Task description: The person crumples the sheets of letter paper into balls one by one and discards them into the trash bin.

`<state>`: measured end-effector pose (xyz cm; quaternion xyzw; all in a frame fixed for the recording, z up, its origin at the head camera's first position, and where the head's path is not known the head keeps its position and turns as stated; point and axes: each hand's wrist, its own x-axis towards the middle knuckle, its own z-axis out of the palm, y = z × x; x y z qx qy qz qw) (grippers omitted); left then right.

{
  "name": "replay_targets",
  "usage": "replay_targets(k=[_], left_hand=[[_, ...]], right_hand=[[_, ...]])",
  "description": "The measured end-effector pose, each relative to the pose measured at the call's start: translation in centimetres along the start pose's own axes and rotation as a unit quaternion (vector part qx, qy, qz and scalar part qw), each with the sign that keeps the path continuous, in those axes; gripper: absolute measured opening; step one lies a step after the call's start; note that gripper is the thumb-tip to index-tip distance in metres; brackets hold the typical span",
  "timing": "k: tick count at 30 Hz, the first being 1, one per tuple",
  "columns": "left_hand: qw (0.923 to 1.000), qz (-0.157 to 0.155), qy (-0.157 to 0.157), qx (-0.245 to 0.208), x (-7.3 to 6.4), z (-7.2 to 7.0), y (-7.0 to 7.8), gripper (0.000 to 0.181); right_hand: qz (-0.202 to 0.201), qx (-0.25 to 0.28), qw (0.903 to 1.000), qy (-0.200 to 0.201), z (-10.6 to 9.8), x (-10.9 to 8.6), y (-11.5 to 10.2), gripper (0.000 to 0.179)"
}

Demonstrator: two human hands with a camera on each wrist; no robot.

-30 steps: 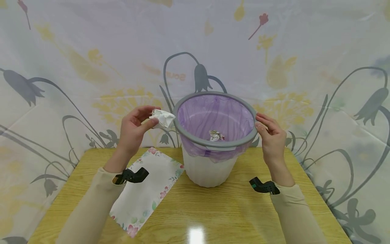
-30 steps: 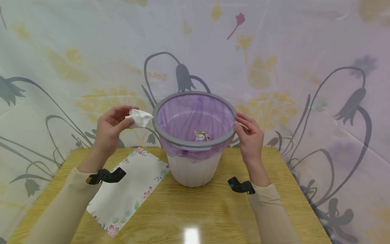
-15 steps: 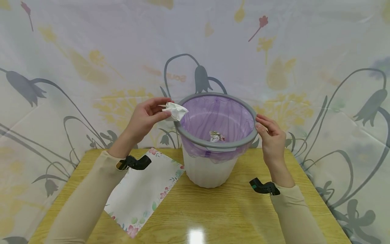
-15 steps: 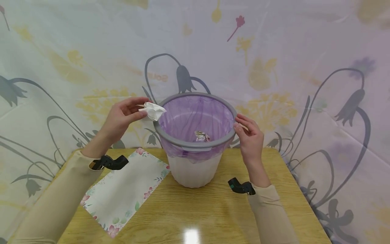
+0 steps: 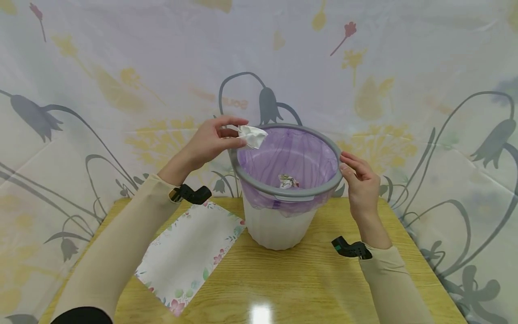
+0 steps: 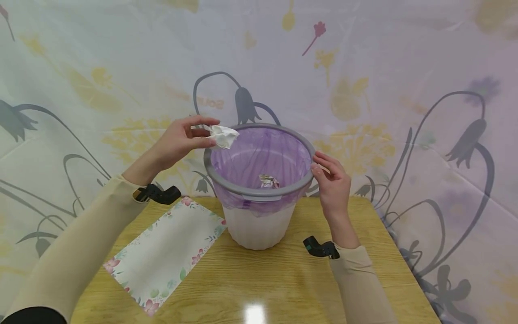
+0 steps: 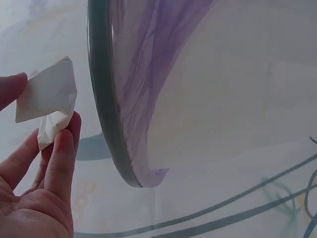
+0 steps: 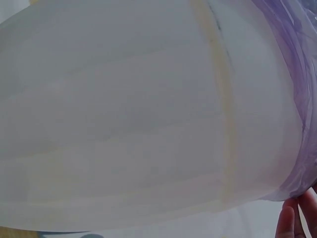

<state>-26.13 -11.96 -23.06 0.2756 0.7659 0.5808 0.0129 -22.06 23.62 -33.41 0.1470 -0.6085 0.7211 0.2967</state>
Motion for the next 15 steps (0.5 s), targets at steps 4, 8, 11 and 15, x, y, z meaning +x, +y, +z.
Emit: replay_targets(k=[4, 8, 11, 15], left_hand=[[0.9998, -0.007, -0.012, 0.013, 1.4, 0.4, 0.5, 0.039], [0.9986, -0.007, -0.038, 0.035, 2.7, 0.7, 0.8, 0.032], [0.9953, -0.013, -0.063, 0.072, 3.7, 1.0, 1.2, 0.033], [0.9895, -0.031, -0.094, 0.106, 5.0, 1.5, 1.7, 0.036]], right_hand=[[0.001, -0.002, 1.0000, 0.001, -0.1, -0.1, 0.1, 0.023], [0.001, 0.000, 1.0000, 0.001, -0.1, -0.1, 0.2, 0.023], [0.000, 0.001, 1.0000, 0.001, -0.1, -0.1, 0.1, 0.023], [0.000, 0.003, 1.0000, 0.002, 0.0, 0.0, 0.1, 0.023]])
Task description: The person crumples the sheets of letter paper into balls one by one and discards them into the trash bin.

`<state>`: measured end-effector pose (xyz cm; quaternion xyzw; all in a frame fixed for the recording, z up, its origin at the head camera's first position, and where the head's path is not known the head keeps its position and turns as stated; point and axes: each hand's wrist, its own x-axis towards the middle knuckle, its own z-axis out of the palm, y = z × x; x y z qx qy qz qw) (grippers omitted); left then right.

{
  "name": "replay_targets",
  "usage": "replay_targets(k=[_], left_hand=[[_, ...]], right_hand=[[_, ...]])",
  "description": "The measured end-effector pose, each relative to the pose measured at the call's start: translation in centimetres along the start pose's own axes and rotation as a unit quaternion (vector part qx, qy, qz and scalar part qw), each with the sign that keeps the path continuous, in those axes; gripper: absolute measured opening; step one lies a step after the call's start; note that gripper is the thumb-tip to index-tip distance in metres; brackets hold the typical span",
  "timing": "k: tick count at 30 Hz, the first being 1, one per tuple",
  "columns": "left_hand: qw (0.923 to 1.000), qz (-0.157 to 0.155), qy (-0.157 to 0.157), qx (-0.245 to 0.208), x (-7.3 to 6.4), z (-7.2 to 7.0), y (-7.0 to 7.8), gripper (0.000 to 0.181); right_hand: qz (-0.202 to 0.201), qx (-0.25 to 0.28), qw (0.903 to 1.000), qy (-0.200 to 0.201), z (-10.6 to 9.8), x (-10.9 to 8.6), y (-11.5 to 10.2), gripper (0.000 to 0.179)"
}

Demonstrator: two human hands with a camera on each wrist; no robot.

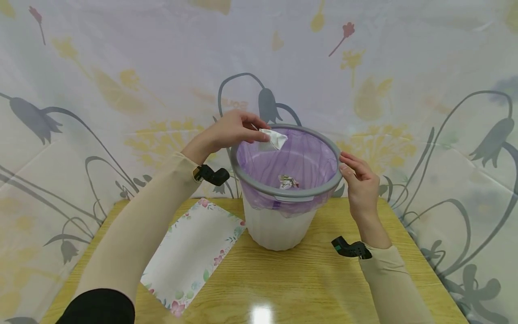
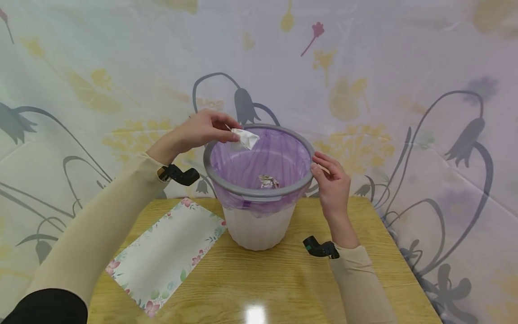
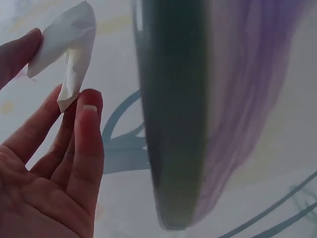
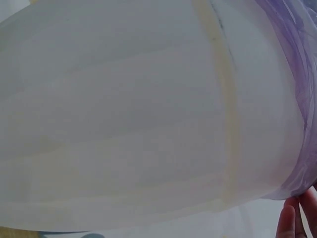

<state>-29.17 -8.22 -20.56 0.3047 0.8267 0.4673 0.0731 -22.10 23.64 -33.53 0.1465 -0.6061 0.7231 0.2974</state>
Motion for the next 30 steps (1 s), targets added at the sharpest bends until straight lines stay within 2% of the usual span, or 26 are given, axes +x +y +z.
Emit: replay_targets(k=[5, 9, 16, 21, 25, 30], left_hand=[[0.9988, -0.021, -0.042, -0.013, 1.3, 0.1, 0.4, 0.036], [0.9970, -0.023, -0.072, -0.016, 1.9, 0.2, 0.7, 0.037], [0.9953, -0.024, -0.094, 0.008, 2.6, 0.5, 1.6, 0.038], [0.9896, -0.025, -0.136, 0.039, 3.3, 1.1, 1.6, 0.042], [0.9861, -0.037, -0.161, 0.014, 3.4, 1.6, 1.5, 0.047], [0.9801, -0.047, -0.193, 0.014, 3.2, 1.7, 1.4, 0.054]], right_hand=[[0.002, 0.003, 1.0000, 0.000, 0.1, -0.1, 0.1, 0.023], [0.003, 0.006, 1.0000, 0.002, 0.1, -0.1, 0.2, 0.022], [0.005, 0.007, 0.9999, 0.007, 0.1, 0.0, 0.2, 0.022], [0.010, 0.005, 0.9999, 0.003, 0.0, -0.1, 0.3, 0.023], [0.007, 0.006, 0.9999, 0.005, 0.0, -0.1, 0.3, 0.023], [0.003, 0.015, 0.9999, 0.006, -0.2, -0.1, 0.4, 0.022]])
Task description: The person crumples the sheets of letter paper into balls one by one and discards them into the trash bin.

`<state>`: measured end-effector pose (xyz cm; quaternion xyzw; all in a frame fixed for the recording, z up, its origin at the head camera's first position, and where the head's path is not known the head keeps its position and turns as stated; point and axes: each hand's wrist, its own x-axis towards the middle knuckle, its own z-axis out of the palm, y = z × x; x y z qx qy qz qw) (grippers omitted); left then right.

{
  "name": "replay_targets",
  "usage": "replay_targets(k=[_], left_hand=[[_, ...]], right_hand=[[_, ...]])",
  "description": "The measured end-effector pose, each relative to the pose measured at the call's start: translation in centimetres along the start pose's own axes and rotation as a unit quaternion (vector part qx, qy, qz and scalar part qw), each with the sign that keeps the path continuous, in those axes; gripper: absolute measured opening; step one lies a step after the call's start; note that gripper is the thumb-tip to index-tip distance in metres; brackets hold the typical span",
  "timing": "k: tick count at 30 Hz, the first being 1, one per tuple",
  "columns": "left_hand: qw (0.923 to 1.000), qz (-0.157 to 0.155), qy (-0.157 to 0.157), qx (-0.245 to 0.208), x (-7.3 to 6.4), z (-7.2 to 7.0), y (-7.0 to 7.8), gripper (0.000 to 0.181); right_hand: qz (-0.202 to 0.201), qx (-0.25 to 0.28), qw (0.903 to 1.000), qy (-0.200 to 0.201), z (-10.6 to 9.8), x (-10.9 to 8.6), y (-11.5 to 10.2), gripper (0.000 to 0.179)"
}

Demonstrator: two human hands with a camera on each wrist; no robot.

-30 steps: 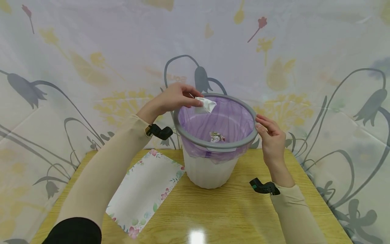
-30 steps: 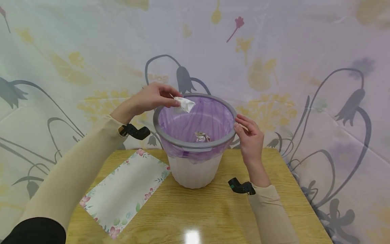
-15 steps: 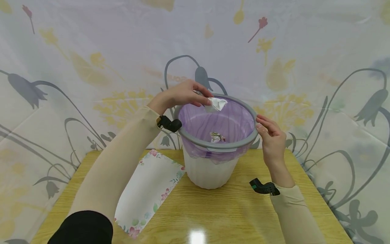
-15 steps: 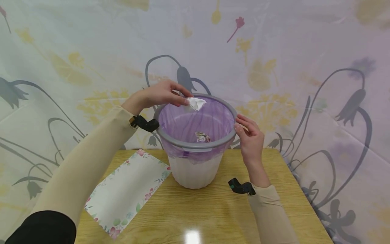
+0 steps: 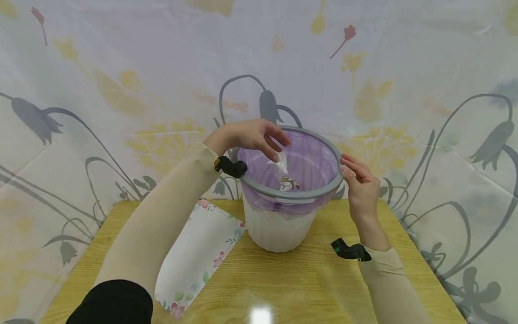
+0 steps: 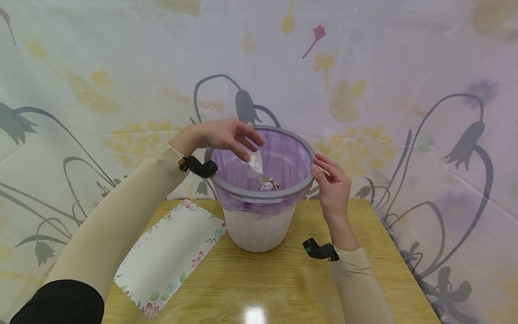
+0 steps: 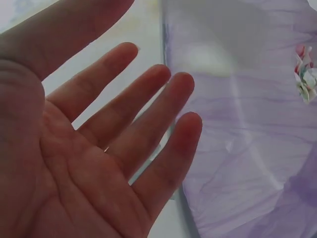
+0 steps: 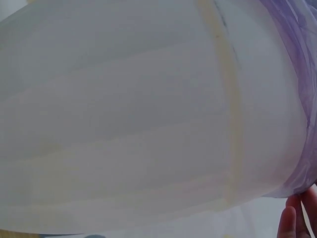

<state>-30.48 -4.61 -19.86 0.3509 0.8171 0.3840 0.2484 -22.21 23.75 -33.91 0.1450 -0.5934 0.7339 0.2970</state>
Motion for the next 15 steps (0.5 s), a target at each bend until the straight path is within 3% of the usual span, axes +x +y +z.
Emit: replay_targets(k=[7, 15], left_hand=[[0.9997, 0.019, -0.009, 0.011, -1.1, -0.4, -0.3, 0.053], [0.9994, 0.033, 0.007, 0.009, -3.9, -1.0, -1.1, 0.046]], right_hand=[[0.001, 0.007, 1.0000, 0.002, 0.2, -0.1, 0.3, 0.023], [0.007, -0.027, 0.9996, 0.000, 0.4, -0.1, 0.2, 0.028]])
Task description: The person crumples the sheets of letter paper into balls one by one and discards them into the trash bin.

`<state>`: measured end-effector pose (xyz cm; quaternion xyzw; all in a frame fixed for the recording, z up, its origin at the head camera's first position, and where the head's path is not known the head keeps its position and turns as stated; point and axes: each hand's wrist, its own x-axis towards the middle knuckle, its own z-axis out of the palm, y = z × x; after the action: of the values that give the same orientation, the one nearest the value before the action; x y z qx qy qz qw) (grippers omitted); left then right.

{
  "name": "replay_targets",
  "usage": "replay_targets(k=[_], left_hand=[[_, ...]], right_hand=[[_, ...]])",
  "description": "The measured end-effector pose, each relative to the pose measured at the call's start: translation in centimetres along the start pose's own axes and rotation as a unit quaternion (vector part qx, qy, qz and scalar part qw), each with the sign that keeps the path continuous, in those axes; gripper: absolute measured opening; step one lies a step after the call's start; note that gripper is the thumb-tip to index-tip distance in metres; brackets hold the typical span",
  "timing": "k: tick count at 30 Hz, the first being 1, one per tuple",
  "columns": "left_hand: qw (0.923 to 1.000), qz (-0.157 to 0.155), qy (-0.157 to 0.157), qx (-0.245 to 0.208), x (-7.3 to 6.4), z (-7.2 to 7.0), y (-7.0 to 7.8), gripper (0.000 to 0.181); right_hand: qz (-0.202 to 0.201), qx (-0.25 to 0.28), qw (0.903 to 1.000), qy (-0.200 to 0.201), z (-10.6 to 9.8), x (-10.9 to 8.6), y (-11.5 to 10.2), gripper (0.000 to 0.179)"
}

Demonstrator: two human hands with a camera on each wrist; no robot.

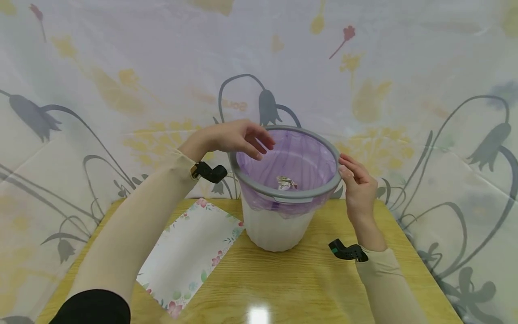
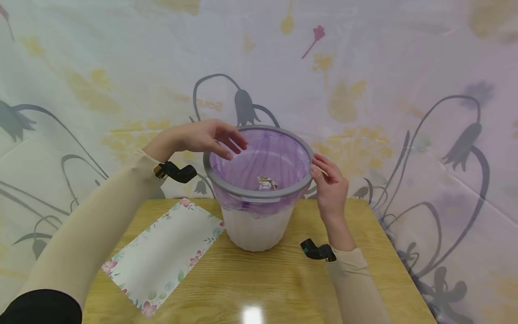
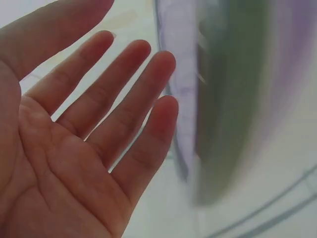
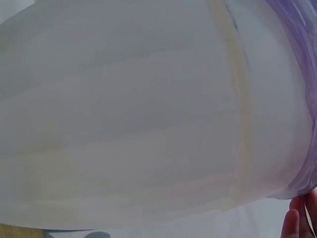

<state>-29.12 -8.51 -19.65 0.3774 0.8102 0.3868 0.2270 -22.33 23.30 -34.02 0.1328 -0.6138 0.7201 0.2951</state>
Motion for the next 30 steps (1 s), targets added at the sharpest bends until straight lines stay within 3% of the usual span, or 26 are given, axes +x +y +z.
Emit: replay_targets(k=[10, 15, 19, 26, 30], left_hand=[[0.9977, 0.014, 0.066, -0.005, -3.6, -0.4, -2.1, 0.039], [0.9935, 0.019, 0.112, -0.013, -5.7, -1.0, -3.3, 0.037], [0.9913, 0.015, 0.131, -0.011, -7.4, -1.1, -4.3, 0.034], [0.9885, -0.023, 0.149, -0.012, -10.3, -0.4, -7.7, 0.033], [0.9882, -0.038, 0.146, -0.027, -11.8, 0.4, -10.0, 0.034]], right_hand=[[0.010, -0.020, 0.9997, -0.005, -0.7, -0.4, -0.1, 0.031], [0.010, 0.003, 0.9998, -0.015, -0.9, -0.8, -0.4, 0.034], [0.006, 0.023, 0.9996, -0.015, -1.6, -1.1, -0.8, 0.035], [-0.001, -0.019, 0.9998, -0.002, -2.6, -2.4, -0.9, 0.028], [-0.003, -0.053, 0.9983, -0.022, -2.9, -3.8, -0.4, 0.025]])
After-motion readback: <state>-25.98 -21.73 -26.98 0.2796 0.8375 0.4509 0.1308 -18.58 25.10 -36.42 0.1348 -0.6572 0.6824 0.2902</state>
